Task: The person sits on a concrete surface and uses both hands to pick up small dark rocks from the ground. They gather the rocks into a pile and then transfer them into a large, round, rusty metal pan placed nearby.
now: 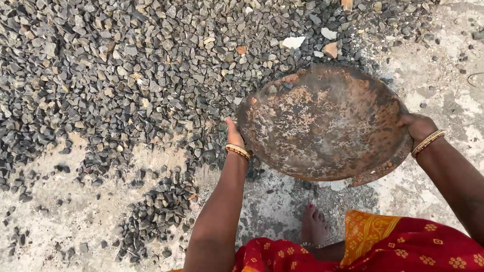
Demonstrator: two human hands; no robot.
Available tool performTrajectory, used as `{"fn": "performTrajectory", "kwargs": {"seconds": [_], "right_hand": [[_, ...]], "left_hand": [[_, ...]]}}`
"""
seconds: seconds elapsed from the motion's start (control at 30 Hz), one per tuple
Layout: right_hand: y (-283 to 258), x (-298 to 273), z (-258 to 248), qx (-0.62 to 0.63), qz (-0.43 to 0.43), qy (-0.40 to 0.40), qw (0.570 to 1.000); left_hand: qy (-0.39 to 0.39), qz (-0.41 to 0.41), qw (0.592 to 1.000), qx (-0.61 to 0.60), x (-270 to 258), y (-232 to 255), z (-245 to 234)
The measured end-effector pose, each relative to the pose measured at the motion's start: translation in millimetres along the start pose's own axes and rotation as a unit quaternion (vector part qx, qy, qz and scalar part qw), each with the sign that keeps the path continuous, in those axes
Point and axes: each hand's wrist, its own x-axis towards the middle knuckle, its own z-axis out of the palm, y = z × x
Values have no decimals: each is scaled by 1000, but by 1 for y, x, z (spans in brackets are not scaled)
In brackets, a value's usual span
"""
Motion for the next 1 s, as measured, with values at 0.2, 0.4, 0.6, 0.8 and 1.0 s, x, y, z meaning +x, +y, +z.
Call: {"fn": "performTrajectory", "kwargs": {"seconds": [0.2,0.4,0.6,0.8,1.0], "right_hand": [[105,40,-47,234,-119,-51,964],[152,10,7,129,-73,93,984],[228,63,14,-84,44,-13,995],[159,88,-46,-441,-39,-117,889],[-11,-17,2,-524,-272,-150,793]], "left_hand": [[-69,-24,997,29,-15,-18,40],[-94,41,993,-65,1,-54,-18],[-29,30,992,119,-22,-65,-83],[126,21,971,203,4,-59,-240],[222,39,948,225,-73,-7,-282]]}}
